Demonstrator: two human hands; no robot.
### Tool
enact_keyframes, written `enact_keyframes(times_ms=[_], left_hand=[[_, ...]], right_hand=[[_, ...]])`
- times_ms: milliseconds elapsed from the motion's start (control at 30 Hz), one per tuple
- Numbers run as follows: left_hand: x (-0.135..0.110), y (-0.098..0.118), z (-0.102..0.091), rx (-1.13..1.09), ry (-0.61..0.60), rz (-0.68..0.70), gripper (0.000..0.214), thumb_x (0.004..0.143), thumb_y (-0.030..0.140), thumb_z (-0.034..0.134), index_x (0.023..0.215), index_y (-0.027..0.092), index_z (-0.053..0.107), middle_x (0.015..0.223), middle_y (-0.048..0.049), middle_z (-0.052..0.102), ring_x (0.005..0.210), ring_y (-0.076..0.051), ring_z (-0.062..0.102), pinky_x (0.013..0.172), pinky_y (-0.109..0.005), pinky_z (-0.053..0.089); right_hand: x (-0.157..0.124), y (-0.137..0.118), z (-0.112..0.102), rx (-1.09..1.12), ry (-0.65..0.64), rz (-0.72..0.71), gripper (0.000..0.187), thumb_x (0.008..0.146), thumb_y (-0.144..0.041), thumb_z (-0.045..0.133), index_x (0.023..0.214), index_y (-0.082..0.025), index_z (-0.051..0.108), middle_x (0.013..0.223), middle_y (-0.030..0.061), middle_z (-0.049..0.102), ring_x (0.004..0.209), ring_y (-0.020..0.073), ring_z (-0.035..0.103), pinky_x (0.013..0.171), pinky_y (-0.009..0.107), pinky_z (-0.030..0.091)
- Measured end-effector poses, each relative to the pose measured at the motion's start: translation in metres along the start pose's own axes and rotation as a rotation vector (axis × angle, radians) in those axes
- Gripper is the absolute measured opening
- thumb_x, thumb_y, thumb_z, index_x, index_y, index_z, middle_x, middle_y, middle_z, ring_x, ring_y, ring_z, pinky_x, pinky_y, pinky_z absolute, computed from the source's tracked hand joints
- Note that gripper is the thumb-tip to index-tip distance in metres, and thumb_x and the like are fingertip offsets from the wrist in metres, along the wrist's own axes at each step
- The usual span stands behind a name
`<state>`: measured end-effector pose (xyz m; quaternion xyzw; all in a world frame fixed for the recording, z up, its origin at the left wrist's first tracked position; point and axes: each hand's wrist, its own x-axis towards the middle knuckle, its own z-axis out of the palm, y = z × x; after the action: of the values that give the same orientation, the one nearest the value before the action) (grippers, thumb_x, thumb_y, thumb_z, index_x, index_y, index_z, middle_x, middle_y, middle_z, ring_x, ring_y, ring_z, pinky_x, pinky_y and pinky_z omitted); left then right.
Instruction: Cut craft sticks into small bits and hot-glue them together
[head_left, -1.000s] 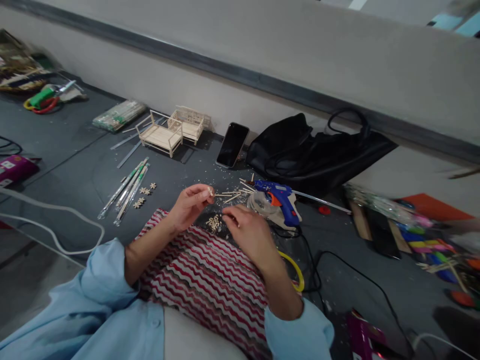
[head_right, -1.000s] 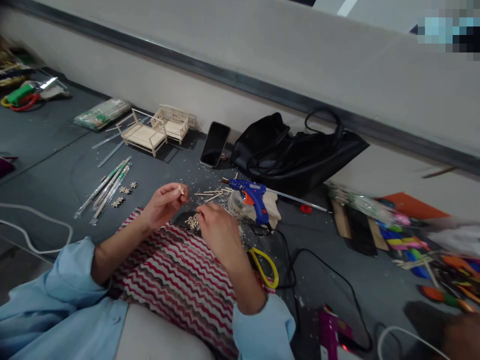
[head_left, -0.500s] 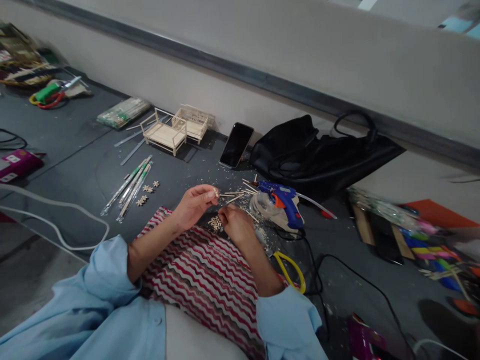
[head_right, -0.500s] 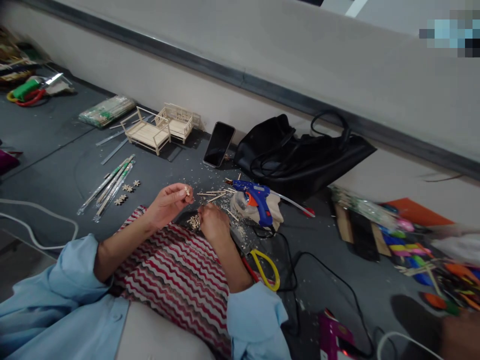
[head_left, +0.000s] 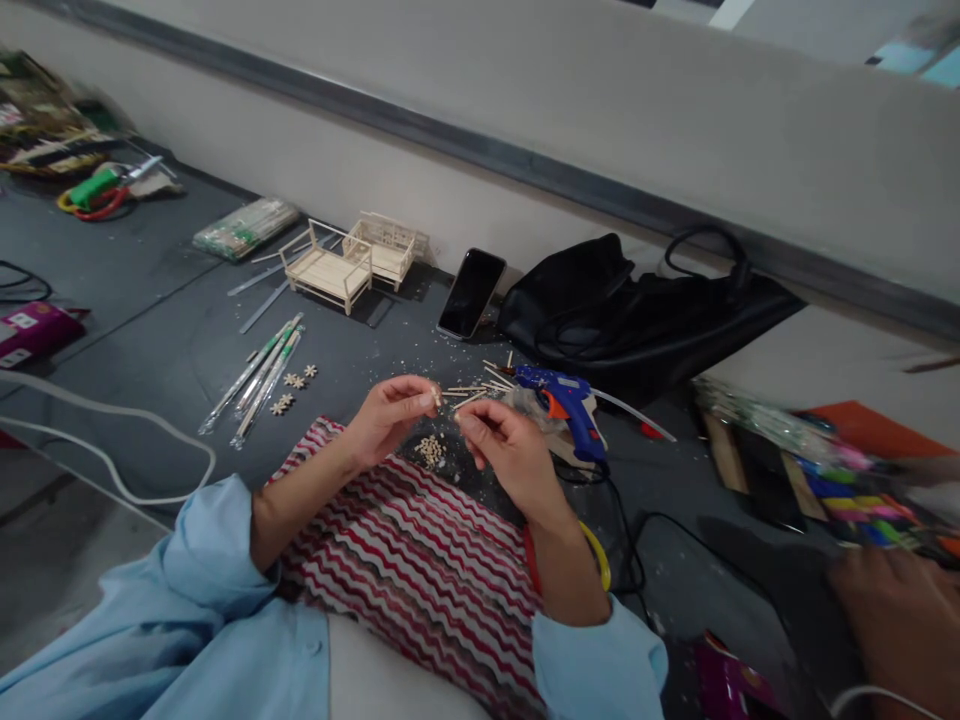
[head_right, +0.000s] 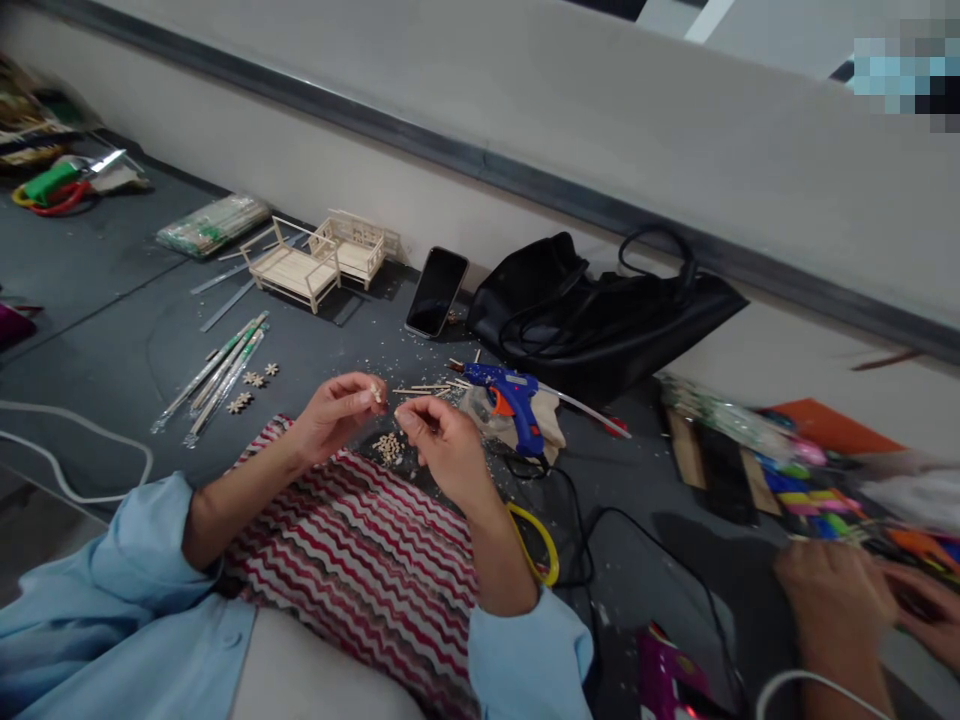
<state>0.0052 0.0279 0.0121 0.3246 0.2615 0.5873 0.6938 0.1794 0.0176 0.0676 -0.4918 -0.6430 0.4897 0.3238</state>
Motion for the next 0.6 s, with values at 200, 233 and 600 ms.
enact_keyframes(times_ms=[200,233,600], left_hand=[[-0.0028,-0.0015,0.0007,0.046,-0.025,0.023,0.016,0.065,0.025,0.084,0.075,0.017,0.074,0.077,-0.0018,0.065,0.073,-0.011,0.055,0.072,-0.025,0.042],[-0.0033,-0.0011,0.0014,0.053,-0.025,0.022,0.017,0.065,0.026,0.084,0.075,0.017,0.074,0.077,-0.0019,0.064,0.073,-0.011,0.055,0.072,-0.026,0.042],[-0.0064,0.0028,0.0068,0.129,-0.069,0.056,0.017,0.064,0.026,0.085,0.073,0.015,0.074,0.079,-0.0035,0.064,0.076,-0.012,0.055,0.074,-0.026,0.043]], right_hand=[[-0.0032,-0.0059,0.0015,0.056,-0.033,0.011,0.024,0.085,-0.043,0.061,0.083,-0.02,0.061,0.061,-0.0067,0.051,0.047,0.0073,0.045,0.048,0.021,0.037],[-0.0031,-0.0057,0.0016,0.055,-0.039,0.006,0.024,0.085,-0.044,0.06,0.083,-0.02,0.061,0.061,-0.0066,0.051,0.047,0.0075,0.045,0.048,0.021,0.037],[-0.0065,-0.0115,-0.0012,-0.251,0.044,-0.194,0.017,0.088,-0.037,0.057,0.082,-0.022,0.062,0.075,-0.0011,0.062,0.065,0.013,0.055,0.059,0.024,0.042]])
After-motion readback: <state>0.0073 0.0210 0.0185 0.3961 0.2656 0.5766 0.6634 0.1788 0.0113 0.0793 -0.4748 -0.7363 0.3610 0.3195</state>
